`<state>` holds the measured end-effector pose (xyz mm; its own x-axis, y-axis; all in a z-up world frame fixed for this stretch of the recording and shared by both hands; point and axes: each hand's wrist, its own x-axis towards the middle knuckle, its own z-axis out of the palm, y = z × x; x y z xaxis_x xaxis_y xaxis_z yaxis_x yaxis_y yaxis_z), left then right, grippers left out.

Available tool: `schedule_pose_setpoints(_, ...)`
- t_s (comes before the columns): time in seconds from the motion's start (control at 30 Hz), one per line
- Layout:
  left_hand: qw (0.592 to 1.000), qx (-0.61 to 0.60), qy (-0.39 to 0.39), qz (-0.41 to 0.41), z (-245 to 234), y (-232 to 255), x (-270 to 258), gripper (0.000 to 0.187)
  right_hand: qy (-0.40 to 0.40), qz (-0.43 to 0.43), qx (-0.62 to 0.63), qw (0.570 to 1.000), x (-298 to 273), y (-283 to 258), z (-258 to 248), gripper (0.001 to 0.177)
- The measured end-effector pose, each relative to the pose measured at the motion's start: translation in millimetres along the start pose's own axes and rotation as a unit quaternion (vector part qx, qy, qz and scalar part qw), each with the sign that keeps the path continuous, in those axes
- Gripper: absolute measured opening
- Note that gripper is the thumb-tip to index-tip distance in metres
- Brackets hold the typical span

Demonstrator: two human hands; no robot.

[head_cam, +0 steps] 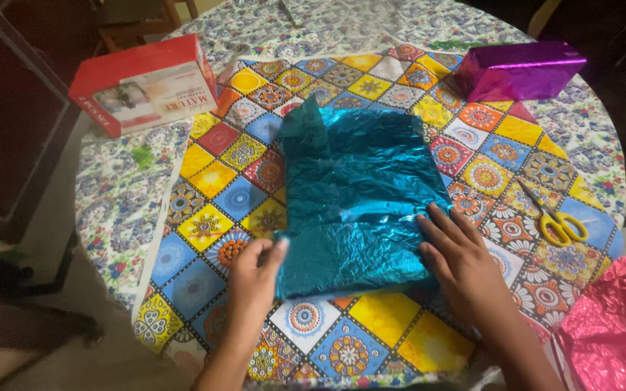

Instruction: The person wraps a rectangular object with shiny teal wrapping paper on a patterned tablecloth. They fold the paper edges, smooth the surface, and secure the folds with clear tape. Scissors and a roll of tape are visible nearby.

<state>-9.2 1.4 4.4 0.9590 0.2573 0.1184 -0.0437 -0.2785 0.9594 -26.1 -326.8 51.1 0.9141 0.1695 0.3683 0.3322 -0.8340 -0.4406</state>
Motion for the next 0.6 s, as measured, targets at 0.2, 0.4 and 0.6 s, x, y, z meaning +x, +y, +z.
schedule_pose_setpoints(0.2,0.991,0.119,0.047,-0.033,-22.7,11.8,-36.0,0.030,0.019,-0.029,-0.012,0.999,-17.6,-17.2,1.3,0.041)
schedule_pose_setpoints(0.4,0.996,0.086,0.038,0.015,-35.2,5.7,-39.6,0.033,0.036,-0.030,-0.013,0.999,-16.4,-16.6,3.1,0.038)
schedule_pose_setpoints(0.6,0.990,0.133,0.001,0.051,-42.7,0.2,-23.4,0.033,0.063,0.035,-0.021,0.997,-5.4,5.9,16.5,0.066)
